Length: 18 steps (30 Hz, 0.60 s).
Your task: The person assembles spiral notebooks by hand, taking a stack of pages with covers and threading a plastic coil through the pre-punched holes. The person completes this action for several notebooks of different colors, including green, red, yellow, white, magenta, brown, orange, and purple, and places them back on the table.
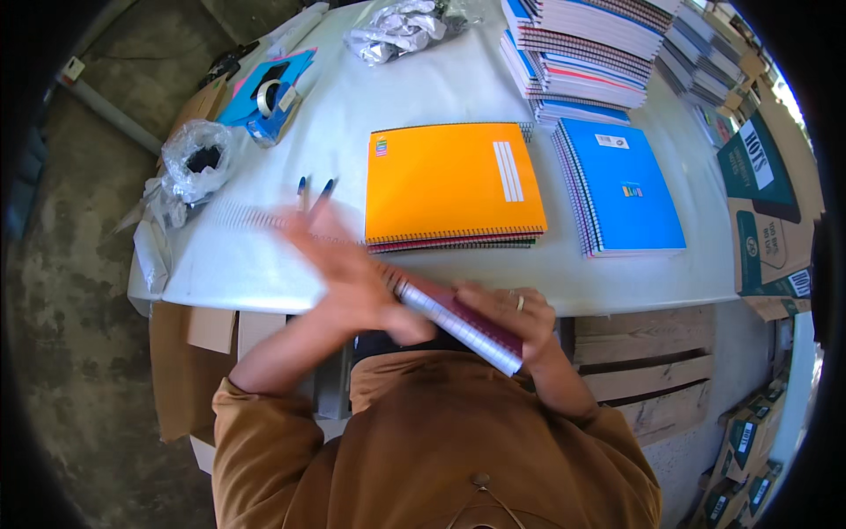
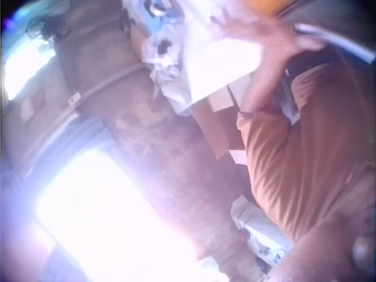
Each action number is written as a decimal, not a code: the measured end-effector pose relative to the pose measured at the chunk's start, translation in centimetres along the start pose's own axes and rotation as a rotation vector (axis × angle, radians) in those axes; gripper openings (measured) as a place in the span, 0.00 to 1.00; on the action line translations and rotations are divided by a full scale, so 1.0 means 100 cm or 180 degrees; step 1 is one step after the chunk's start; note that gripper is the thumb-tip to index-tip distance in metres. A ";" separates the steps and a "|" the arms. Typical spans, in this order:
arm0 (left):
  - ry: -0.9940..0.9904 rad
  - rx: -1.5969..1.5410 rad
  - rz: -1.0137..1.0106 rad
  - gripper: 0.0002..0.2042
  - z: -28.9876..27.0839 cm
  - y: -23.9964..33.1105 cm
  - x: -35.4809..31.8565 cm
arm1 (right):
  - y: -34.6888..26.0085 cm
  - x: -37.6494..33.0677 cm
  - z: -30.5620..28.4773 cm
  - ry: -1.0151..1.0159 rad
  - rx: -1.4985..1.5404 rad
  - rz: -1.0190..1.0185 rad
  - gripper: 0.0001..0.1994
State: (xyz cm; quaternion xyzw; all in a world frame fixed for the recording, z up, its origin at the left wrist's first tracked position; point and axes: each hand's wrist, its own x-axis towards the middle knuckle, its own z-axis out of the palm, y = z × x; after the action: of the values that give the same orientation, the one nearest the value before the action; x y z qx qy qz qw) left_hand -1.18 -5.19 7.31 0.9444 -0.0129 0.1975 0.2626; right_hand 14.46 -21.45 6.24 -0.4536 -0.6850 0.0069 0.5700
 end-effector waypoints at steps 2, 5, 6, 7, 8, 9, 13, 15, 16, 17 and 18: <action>0.0375 0.1137 0.0860 0.40 0.027 0.011 -0.017 | 0.006 -0.008 -0.007 0.0197 0.0078 0.0230 0.20; 0.1735 0.2002 0.0824 0.33 -0.001 0.030 0.008 | 0.004 -0.008 -0.010 0.0105 0.0355 0.0666 0.18; 0.1847 0.1819 0.0627 0.28 -0.024 0.038 0.025 | -0.004 -0.006 -0.012 -0.0110 0.0559 0.1150 0.17; 0.1505 0.1726 0.0655 0.24 -0.030 0.039 0.031 | -0.013 0.007 -0.009 0.0392 0.1249 0.1416 0.15; 0.1165 0.1613 0.0674 0.21 -0.037 0.039 0.038 | -0.013 0.009 -0.008 0.0351 0.1163 0.1373 0.16; 0.1122 0.1813 0.0759 0.20 -0.037 0.038 0.044 | -0.013 0.010 -0.009 0.0333 0.1071 0.1326 0.17; 0.2528 0.2224 0.1371 0.28 -0.039 0.028 0.061 | -0.013 0.003 -0.010 0.0189 0.0378 0.0579 0.19; 0.2838 0.2041 0.1137 0.42 -0.019 -0.001 0.043 | -0.017 0.010 -0.008 0.0343 0.0064 -0.0269 0.20; 0.2268 0.1846 0.1157 0.46 -0.001 0.014 0.036 | -0.017 0.008 -0.006 0.0469 0.0106 -0.0198 0.19; 0.1709 0.1662 0.1085 0.51 0.017 0.027 0.024 | -0.013 0.008 -0.008 0.0353 0.0151 -0.0181 0.22; 0.1563 0.1549 0.1144 0.49 0.050 0.027 0.002 | -0.011 0.004 -0.009 0.0374 0.0186 0.0056 0.23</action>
State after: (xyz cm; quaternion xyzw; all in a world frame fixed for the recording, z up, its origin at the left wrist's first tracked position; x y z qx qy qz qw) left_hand 0.48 -10.04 4.77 0.8864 -0.0677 0.4578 -0.0126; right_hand 14.49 -22.27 7.47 -0.4424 -0.6459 0.0053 0.6222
